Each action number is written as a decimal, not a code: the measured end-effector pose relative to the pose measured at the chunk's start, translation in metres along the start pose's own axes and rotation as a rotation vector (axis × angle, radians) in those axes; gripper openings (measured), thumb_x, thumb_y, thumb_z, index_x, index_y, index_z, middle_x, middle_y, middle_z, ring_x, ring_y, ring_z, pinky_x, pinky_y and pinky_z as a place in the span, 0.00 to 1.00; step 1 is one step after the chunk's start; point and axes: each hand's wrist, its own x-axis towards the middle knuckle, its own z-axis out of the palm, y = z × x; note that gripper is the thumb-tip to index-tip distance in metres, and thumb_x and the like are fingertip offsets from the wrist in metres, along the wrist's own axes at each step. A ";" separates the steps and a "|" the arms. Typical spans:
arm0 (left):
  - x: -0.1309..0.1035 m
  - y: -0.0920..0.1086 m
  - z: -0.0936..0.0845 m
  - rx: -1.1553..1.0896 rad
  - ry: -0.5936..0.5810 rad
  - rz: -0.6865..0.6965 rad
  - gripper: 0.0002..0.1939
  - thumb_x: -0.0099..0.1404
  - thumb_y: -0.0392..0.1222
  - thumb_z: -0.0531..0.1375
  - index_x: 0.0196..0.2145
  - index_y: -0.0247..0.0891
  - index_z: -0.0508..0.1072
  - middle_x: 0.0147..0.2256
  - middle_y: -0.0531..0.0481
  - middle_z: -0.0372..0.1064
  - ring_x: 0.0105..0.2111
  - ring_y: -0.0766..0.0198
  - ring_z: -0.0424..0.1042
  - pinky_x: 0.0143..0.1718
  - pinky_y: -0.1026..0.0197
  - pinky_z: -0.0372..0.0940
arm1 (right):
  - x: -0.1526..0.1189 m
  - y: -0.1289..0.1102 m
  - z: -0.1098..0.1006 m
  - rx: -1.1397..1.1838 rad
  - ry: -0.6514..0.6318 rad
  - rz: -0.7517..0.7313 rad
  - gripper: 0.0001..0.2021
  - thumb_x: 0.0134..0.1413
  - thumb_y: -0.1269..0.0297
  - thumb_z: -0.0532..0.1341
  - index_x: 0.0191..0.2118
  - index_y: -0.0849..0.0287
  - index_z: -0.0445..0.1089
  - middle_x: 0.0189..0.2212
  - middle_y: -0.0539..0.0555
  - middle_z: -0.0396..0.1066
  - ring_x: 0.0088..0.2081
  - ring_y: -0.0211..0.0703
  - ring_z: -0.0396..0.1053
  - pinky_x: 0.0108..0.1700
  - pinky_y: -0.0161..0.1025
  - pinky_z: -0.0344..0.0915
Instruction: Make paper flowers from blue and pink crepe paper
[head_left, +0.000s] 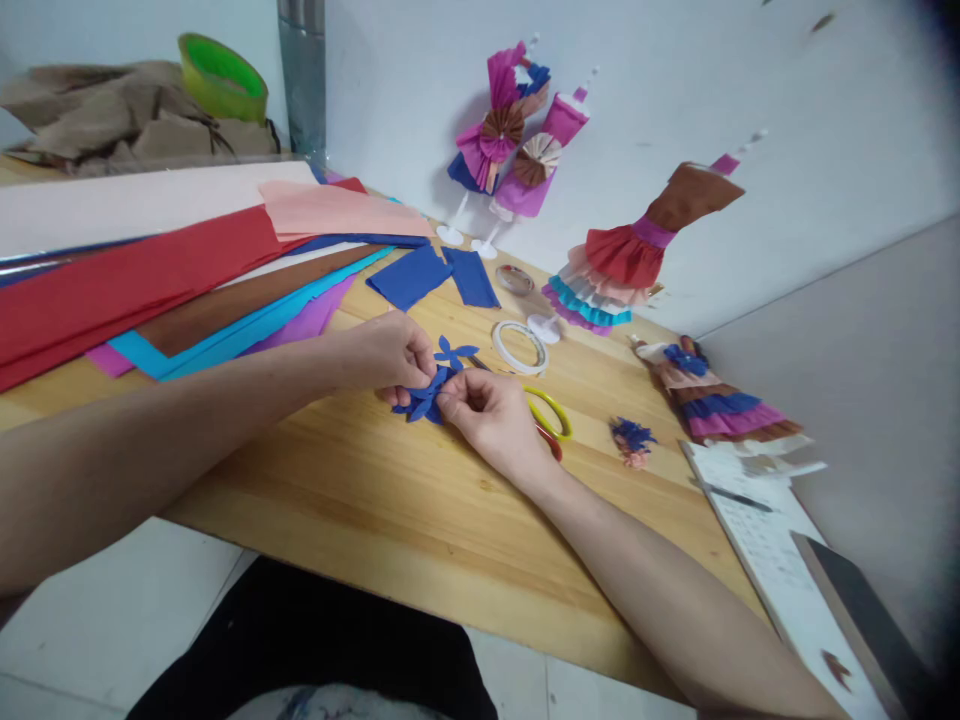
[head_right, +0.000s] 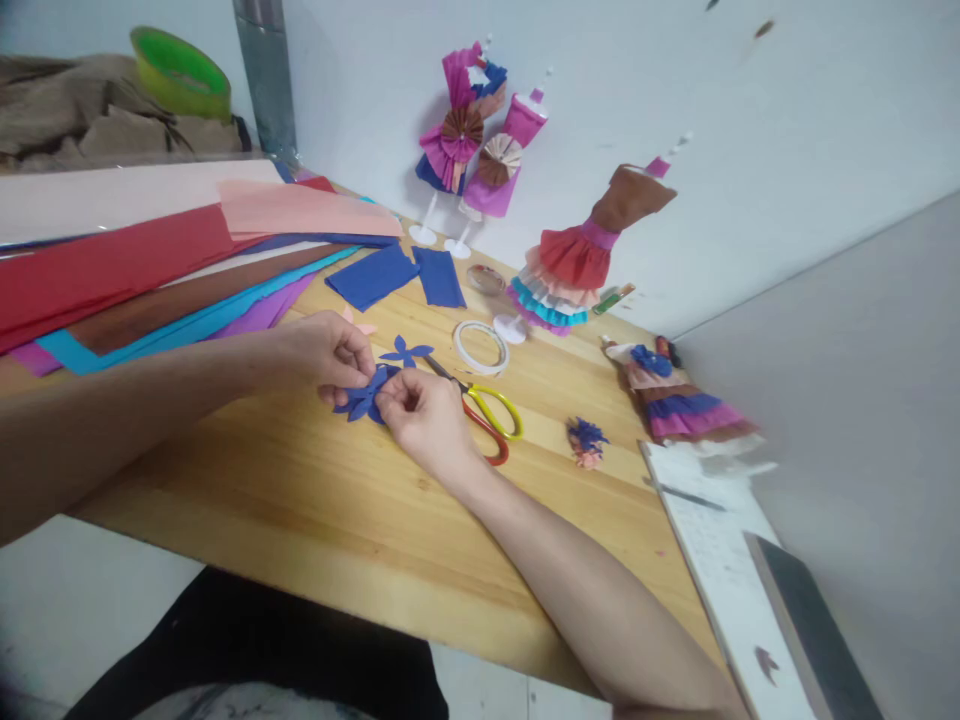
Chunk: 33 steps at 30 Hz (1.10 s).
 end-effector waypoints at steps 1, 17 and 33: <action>-0.001 0.001 0.000 0.021 0.009 -0.016 0.05 0.54 0.27 0.63 0.26 0.33 0.71 0.13 0.57 0.66 0.17 0.67 0.71 0.19 0.70 0.66 | 0.000 0.000 0.000 -0.047 0.011 -0.005 0.07 0.45 0.62 0.60 0.22 0.58 0.66 0.20 0.50 0.67 0.22 0.35 0.59 0.26 0.35 0.57; -0.003 0.002 0.002 0.169 -0.004 0.016 0.06 0.59 0.32 0.60 0.25 0.33 0.72 0.14 0.56 0.66 0.17 0.71 0.69 0.29 0.65 0.71 | -0.001 0.000 0.003 -0.185 0.014 -0.058 0.06 0.46 0.66 0.58 0.22 0.58 0.66 0.18 0.49 0.66 0.20 0.34 0.59 0.24 0.33 0.55; 0.003 -0.009 0.005 0.259 -0.074 0.083 0.18 0.50 0.24 0.58 0.38 0.32 0.77 0.18 0.55 0.68 0.19 0.68 0.68 0.23 0.68 0.64 | -0.003 0.002 0.004 -0.148 0.004 -0.048 0.06 0.44 0.65 0.58 0.21 0.58 0.66 0.18 0.49 0.66 0.21 0.35 0.59 0.25 0.34 0.57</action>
